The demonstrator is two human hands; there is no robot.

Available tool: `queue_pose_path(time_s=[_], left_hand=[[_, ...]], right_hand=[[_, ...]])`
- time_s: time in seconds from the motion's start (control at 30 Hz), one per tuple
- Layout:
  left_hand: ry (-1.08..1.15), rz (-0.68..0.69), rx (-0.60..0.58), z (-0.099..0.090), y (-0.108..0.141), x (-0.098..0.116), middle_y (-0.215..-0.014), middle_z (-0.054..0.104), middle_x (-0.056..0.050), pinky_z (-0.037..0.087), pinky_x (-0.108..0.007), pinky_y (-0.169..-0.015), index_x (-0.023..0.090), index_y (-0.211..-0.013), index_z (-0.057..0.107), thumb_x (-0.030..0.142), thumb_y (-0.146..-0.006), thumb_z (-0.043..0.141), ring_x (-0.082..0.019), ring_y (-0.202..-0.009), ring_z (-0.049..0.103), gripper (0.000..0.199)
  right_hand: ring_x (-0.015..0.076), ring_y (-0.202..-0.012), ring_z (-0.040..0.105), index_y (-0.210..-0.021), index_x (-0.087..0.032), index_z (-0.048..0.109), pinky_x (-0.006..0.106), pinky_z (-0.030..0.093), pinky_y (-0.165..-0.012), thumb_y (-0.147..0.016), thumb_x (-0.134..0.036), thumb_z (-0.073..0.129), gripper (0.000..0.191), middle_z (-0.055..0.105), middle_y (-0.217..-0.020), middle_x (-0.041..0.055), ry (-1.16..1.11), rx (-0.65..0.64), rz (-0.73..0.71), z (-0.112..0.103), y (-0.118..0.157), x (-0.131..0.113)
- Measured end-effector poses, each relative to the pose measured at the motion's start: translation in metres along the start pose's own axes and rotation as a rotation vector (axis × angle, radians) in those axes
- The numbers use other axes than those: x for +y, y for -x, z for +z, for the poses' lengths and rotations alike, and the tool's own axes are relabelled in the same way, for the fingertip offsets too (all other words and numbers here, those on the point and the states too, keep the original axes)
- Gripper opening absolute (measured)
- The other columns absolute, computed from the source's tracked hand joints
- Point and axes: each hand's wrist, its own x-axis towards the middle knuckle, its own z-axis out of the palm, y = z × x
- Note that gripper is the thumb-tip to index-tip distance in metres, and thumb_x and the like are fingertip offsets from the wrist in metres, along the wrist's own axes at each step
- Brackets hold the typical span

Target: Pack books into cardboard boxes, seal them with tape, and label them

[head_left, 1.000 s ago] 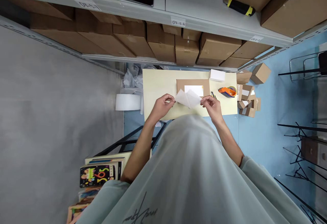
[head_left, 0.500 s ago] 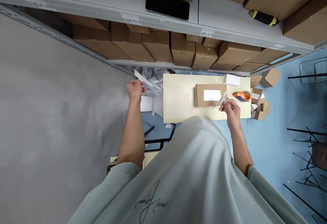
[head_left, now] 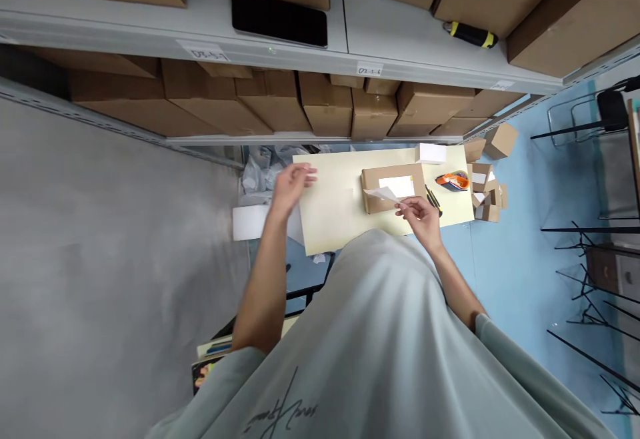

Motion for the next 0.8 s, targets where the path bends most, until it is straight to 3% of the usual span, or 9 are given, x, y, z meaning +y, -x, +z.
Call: queue_pose_path(time_s=[0.1, 0.13, 0.2, 0.43, 0.63, 0.73, 0.8], left_hand=[[0.063, -0.046, -0.318, 0.055, 0.038, -0.006, -0.102, 0.084, -0.016, 0.063, -0.034, -0.071, 0.017, -0.101, 0.075, 0.077, -0.089, 0.078, -0.022, -0.076, 0.079, 0.061], [0.082, -0.05, -0.384, 0.072, 0.051, -0.007, -0.102, 0.083, -0.015, 0.063, -0.035, -0.07, 0.017, -0.102, 0.076, 0.081, -0.087, 0.077, -0.023, -0.077, 0.079, 0.066], [0.107, -0.049, -0.401, 0.101, 0.071, -0.007, -0.094, 0.081, -0.012, 0.063, -0.034, -0.067, 0.018, -0.098, 0.077, 0.085, -0.081, 0.08, -0.023, -0.075, 0.078, 0.069], [0.123, -0.04, -0.21, 0.163, 0.088, -0.009, -0.089, 0.077, -0.004, 0.058, -0.03, -0.069, 0.021, -0.088, 0.073, 0.074, -0.072, 0.091, -0.019, -0.081, 0.069, 0.058], [0.119, -0.04, -0.113, 0.195, 0.092, -0.015, -0.086, 0.075, -0.003, 0.058, -0.032, -0.077, 0.022, -0.086, 0.072, 0.07, -0.075, 0.09, -0.02, -0.081, 0.069, 0.053], [0.109, -0.026, -0.044, 0.203, 0.092, -0.017, -0.084, 0.073, -0.002, 0.057, -0.032, -0.076, 0.022, -0.087, 0.071, 0.07, -0.077, 0.089, -0.019, -0.08, 0.068, 0.052], [0.106, -0.023, -0.004, 0.206, 0.093, -0.018, -0.081, 0.071, -0.002, 0.056, -0.031, -0.076, 0.022, -0.088, 0.071, 0.07, -0.078, 0.088, -0.018, -0.077, 0.066, 0.052]], right_hand=[[0.0229, -0.083, 0.081, -0.097, -0.025, 0.075, 0.038, 0.065, -0.082, -0.089, -0.072, 0.08, 0.048, 0.081, -0.096, 0.0078, 0.051, -0.033, -0.056, -0.01, -0.004, 0.005], [0.0227, -0.083, 0.081, -0.098, -0.025, 0.076, 0.038, 0.066, -0.082, -0.09, -0.07, 0.079, 0.046, 0.081, -0.096, 0.0075, 0.066, -0.051, -0.07, -0.016, -0.006, 0.007], [0.022, -0.083, 0.08, -0.099, -0.025, 0.078, 0.037, 0.066, -0.083, -0.092, -0.067, 0.078, 0.043, 0.082, -0.096, 0.007, 0.092, -0.092, -0.091, -0.027, -0.009, 0.013], [0.0206, -0.081, 0.078, -0.108, -0.025, 0.08, 0.038, 0.066, -0.085, -0.089, -0.051, 0.083, 0.033, 0.082, -0.096, 0.0047, 0.091, -0.246, -0.056, -0.069, -0.027, 0.043], [0.0174, -0.084, 0.078, -0.119, -0.027, 0.069, 0.036, 0.065, -0.083, -0.078, -0.05, 0.094, 0.054, 0.079, -0.118, 0.0056, -0.13, -0.333, 0.117, -0.088, -0.048, 0.069], [0.018, -0.086, 0.078, -0.123, -0.029, 0.065, 0.036, 0.065, -0.084, -0.064, -0.047, 0.104, 0.073, 0.078, -0.12, 0.0043, -0.201, -0.46, 0.201, -0.094, -0.058, 0.078], [0.0191, -0.088, 0.079, -0.12, -0.029, 0.066, 0.037, 0.065, -0.085, -0.061, -0.048, 0.106, 0.074, 0.079, -0.118, 0.0043, -0.211, -0.536, 0.254, -0.096, -0.063, 0.084]])
